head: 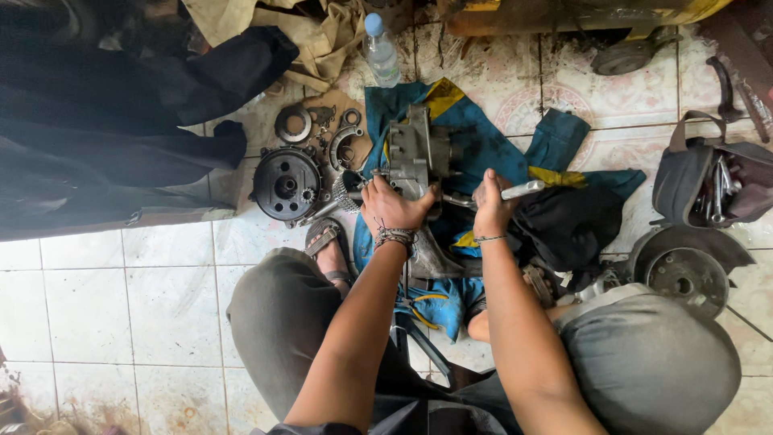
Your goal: The person is working on a disassembled engine block placed on a cloth on the floor. They use a wrench to tighten bolts on the engine casing and occasionally adjust the position of the engine and internal components.
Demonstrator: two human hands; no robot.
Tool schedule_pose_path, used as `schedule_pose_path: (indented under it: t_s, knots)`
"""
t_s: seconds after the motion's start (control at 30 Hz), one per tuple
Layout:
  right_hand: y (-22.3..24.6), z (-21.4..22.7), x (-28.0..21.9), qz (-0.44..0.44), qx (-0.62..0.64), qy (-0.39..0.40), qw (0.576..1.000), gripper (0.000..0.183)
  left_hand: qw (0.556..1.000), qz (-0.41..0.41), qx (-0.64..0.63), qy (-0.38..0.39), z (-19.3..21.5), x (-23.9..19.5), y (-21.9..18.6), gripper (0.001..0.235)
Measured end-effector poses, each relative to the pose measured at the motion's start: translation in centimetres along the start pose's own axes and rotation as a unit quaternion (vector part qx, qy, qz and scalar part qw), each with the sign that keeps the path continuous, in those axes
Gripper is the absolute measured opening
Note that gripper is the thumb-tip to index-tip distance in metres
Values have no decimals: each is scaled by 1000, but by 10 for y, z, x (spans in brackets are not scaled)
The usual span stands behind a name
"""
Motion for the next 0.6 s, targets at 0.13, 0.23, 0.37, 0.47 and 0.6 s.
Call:
schedule_pose_path:
  t_s: [0.13,0.23,0.37,0.47,0.6]
  knots:
    - [13,-13,5,3,55,45,997,60,1000,6,11,-11,-10,4,6,117]
    - [10,-18,8,-7,72,69,995,60,1000,8,5,-5,-10,2,6,119]
    - [3,-26,16,0,56,65,996,54,1000,3,8,-12,-9,2,3,119]
    - [-3,-31,10,7,38,80,996,52,1000,2,5,-9,-7,2,4,120]
    - [-9,-34,15,1,46,69,997,49,1000,-7,-2,-16,-17,3,8,122]
Point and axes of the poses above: each hand's wrist, its own x-axis towards the middle knuckle, its own z-axis out of the back of the hand, y = z × x, the point moved 10 cm from there along x, towards the middle knuckle, and after that the axes turned 12 degrees about z, right-handed, at the moved point
